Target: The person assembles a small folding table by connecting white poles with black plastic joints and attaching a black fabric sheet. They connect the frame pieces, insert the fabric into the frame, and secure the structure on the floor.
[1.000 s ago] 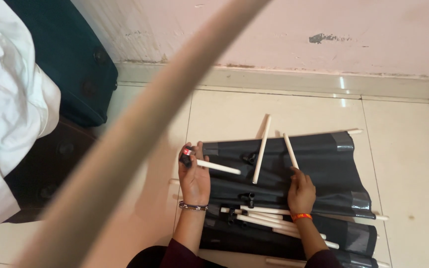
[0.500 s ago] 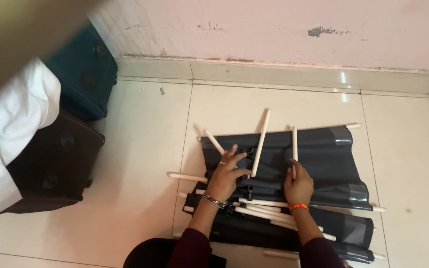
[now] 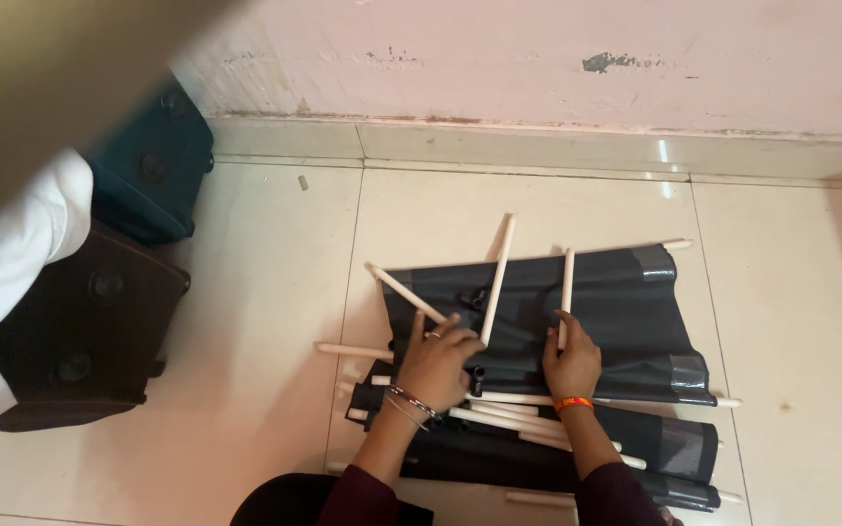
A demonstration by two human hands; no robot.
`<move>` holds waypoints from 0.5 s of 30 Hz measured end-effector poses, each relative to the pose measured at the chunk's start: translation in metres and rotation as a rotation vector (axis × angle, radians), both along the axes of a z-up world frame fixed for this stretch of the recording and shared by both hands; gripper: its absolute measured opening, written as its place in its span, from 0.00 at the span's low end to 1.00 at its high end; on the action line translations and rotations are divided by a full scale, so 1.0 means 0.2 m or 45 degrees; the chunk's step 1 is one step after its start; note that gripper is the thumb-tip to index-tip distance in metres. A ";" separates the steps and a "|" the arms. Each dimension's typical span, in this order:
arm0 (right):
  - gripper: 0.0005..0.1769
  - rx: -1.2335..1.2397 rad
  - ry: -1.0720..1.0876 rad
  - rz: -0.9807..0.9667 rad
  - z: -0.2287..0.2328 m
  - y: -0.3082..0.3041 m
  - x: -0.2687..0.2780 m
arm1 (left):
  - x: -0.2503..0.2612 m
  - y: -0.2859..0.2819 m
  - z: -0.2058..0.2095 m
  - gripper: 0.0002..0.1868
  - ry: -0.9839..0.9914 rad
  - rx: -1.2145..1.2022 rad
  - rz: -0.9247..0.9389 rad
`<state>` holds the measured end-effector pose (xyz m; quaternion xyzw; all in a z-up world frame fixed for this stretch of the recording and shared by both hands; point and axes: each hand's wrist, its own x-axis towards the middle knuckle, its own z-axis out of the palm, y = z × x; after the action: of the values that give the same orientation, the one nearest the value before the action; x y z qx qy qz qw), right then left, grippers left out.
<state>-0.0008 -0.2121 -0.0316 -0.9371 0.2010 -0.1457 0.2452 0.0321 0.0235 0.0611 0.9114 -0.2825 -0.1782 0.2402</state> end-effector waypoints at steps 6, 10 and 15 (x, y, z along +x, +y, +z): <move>0.16 0.028 -0.009 0.010 0.00 -0.01 0.00 | -0.13 -0.10 -0.10 0.17 -0.134 0.110 -0.053; 0.14 0.046 -0.032 0.039 -0.02 0.00 -0.02 | -0.12 -0.09 -0.20 0.11 -0.129 0.027 -0.050; 0.14 0.118 -0.061 0.004 -0.01 -0.01 -0.05 | -0.10 -0.08 -0.18 0.11 -0.107 -0.073 -0.009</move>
<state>-0.0107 -0.2132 -0.0341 -0.9213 0.2001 -0.1584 0.2932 0.0122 0.0081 0.0259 0.9099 -0.3006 -0.1326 0.2535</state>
